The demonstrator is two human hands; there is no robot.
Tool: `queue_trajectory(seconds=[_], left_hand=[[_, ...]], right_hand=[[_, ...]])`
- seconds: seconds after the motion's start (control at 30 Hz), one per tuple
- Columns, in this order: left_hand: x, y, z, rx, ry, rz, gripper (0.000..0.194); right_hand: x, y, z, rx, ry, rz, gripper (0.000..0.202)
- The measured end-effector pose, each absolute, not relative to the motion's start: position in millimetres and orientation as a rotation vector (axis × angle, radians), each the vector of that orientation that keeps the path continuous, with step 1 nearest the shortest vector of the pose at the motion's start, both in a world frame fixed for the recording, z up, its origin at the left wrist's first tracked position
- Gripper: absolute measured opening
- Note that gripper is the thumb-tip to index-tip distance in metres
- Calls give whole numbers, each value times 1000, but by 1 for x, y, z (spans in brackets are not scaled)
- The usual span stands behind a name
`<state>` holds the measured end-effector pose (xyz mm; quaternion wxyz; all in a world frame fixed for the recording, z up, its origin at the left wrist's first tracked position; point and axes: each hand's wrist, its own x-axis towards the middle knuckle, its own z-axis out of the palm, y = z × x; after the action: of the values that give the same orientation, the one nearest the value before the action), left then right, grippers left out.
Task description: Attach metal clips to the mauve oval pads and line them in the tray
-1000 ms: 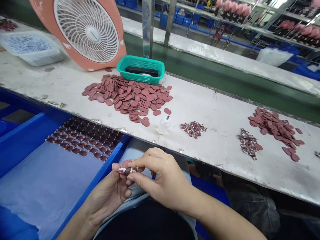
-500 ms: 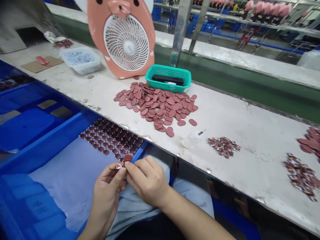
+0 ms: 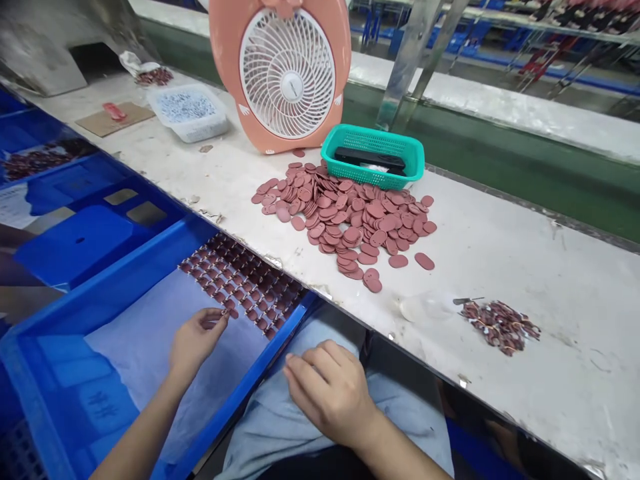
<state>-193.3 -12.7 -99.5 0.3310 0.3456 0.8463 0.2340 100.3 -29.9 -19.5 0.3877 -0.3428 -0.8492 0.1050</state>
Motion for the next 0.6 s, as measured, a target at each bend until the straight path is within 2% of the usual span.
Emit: queue_trajectory(seconds=[0.1,0.23,0.6], left_hand=[[-202,-3,-113,1027,2262,322,28],[-199,4,-120,1118,2282,130,34],[-198,9,-128,1195,2320,64,40]], right_hand=[[112,-31,-22,-937,-2146,254,17],[121,-32,-24,-994,-2113,221,19],[135,-31,-23,-1044,-2088,176,21]])
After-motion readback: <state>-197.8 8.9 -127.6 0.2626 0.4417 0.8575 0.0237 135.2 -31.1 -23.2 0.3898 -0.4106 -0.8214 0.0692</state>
